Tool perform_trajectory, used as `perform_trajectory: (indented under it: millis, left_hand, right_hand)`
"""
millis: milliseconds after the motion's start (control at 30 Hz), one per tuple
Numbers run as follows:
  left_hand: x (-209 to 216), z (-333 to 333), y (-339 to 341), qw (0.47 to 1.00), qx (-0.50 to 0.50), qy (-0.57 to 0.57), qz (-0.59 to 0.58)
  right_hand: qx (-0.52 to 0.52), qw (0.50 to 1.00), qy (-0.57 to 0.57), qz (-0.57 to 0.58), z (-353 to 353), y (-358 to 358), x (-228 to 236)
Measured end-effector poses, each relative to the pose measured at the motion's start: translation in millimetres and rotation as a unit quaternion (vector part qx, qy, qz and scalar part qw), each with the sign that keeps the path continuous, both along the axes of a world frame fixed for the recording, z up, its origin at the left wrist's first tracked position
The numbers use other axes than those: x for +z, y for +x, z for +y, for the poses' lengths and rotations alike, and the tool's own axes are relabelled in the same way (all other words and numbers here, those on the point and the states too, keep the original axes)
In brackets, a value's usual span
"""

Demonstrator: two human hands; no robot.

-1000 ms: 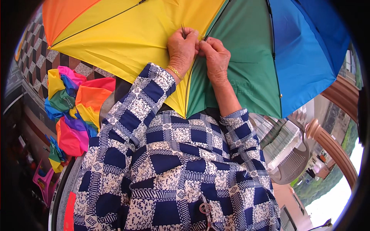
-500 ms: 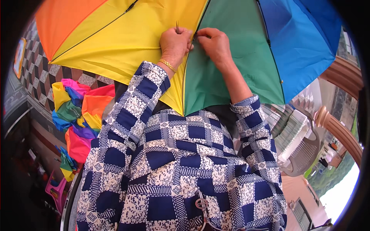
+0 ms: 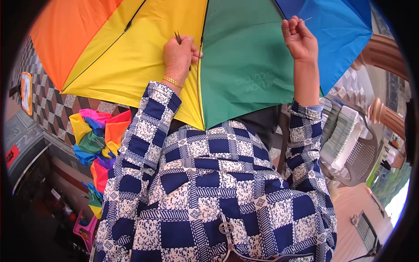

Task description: Sewing the fabric of a rainbow umbrella back onto its metal ribs using a needle and thread.

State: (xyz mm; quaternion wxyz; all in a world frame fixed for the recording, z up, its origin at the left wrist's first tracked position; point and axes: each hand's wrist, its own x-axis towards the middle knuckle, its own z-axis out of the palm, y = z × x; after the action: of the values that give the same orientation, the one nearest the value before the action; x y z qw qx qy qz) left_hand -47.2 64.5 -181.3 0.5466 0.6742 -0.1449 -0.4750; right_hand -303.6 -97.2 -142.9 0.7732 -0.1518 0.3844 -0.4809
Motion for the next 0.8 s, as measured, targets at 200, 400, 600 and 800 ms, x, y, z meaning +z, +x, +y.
perform_trajectory:
  millis: [200, 400, 600, 800]
  left_hand:
    - [-2.6, -3.2, -2.9, 0.999, 0.004, -0.027, 0.047]
    - [5.6, -2.5, -1.3, 0.997, -0.012, 0.0, 0.071]
    - [4.5, -2.2, 3.4, 0.995, -0.017, -0.007, 0.094]
    - [5.3, -3.2, 0.7, 0.995, -0.016, -0.002, 0.1]
  right_hand:
    - [0.009, 0.969, -0.236, -0.066, 17.3, -11.1, 2.8]
    - [0.239, 0.781, -0.323, 0.478, 73.3, 75.6, 0.7]
    - [0.237, 0.552, -0.477, 0.642, 92.7, 105.4, -26.3]
    - [0.238, 0.558, -0.482, 0.633, 95.6, 110.3, -35.1]
